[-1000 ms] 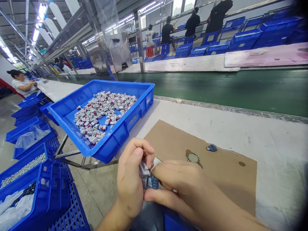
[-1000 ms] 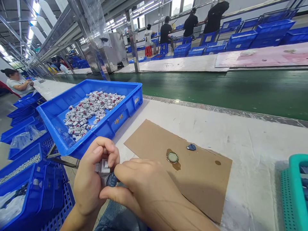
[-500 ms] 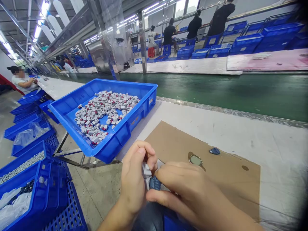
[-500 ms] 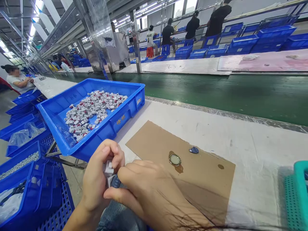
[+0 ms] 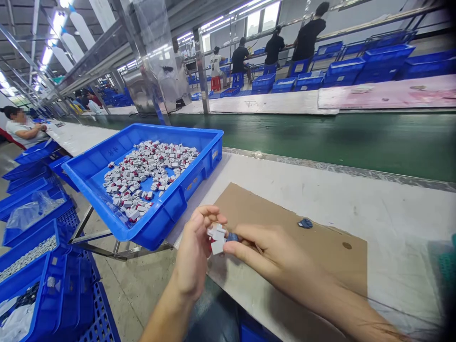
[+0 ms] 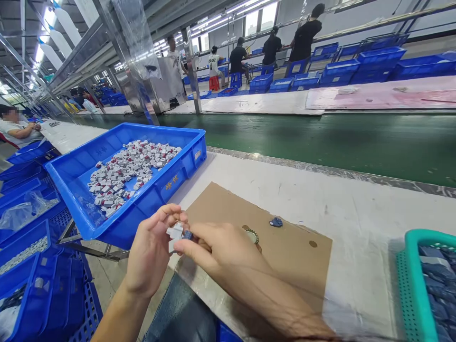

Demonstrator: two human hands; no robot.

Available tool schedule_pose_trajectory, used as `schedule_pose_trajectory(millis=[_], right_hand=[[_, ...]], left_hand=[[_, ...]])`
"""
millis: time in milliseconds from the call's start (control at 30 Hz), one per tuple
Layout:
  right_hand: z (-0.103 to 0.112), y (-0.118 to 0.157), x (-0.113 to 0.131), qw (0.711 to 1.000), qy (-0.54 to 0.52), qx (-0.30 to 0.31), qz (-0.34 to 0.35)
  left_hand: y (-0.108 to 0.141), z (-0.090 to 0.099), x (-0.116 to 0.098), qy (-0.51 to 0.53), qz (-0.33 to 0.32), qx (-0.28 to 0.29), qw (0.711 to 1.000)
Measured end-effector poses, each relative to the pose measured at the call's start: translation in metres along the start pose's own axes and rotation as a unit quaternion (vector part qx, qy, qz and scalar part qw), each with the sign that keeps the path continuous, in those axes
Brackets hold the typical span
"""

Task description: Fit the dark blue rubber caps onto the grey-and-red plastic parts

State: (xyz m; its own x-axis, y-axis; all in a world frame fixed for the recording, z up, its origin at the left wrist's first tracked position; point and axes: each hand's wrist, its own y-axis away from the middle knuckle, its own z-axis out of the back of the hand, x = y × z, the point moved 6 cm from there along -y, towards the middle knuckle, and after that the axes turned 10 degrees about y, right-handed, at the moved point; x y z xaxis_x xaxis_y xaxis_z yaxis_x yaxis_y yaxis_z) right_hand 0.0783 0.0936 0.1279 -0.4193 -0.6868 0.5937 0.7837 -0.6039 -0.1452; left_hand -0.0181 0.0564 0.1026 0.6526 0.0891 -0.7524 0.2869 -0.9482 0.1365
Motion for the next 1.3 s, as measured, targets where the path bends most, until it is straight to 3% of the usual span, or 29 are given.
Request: schedule_pose_trajectory(millis=[200, 367, 467, 633, 833, 1033, 1200, 1300], right_hand=[[0.006, 0.000, -0.004, 1.000, -0.025, -0.008, 0.004], [0.005, 0.004, 0.003, 0.998, -0.032, 0.036, 0.034], [0.007, 0.006, 0.003, 0.997, -0.031, 0.059, 0.026], [0.013, 0.009, -0.001, 0.997, -0.060, 0.050, -0.005], [0.014, 0.009, 0.001, 0.998, -0.056, 0.013, 0.011], [0.016, 0.007, -0.003, 0.999, -0.053, -0.014, -0.002], [0.010, 0.009, -0.002, 0.998, -0.054, 0.031, 0.006], [0.005, 0.011, -0.001, 0.996, -0.056, 0.064, 0.004]], left_hand=[[0.001, 0.011, 0.001, -0.211, -0.049, 0.017, 0.976], [0.008, 0.012, -0.012, -0.365, -0.193, 0.022, 0.910], [0.012, 0.007, -0.020, -0.401, -0.241, 0.039, 0.883], [0.016, 0.005, -0.028, -0.379, -0.256, 0.039, 0.888], [0.015, 0.014, -0.020, -0.348, -0.280, 0.046, 0.894], [0.012, 0.016, -0.015, -0.355, -0.264, 0.070, 0.894], [0.015, 0.008, -0.016, -0.380, -0.258, 0.109, 0.881], [0.015, 0.007, -0.014, -0.371, -0.254, 0.105, 0.887]])
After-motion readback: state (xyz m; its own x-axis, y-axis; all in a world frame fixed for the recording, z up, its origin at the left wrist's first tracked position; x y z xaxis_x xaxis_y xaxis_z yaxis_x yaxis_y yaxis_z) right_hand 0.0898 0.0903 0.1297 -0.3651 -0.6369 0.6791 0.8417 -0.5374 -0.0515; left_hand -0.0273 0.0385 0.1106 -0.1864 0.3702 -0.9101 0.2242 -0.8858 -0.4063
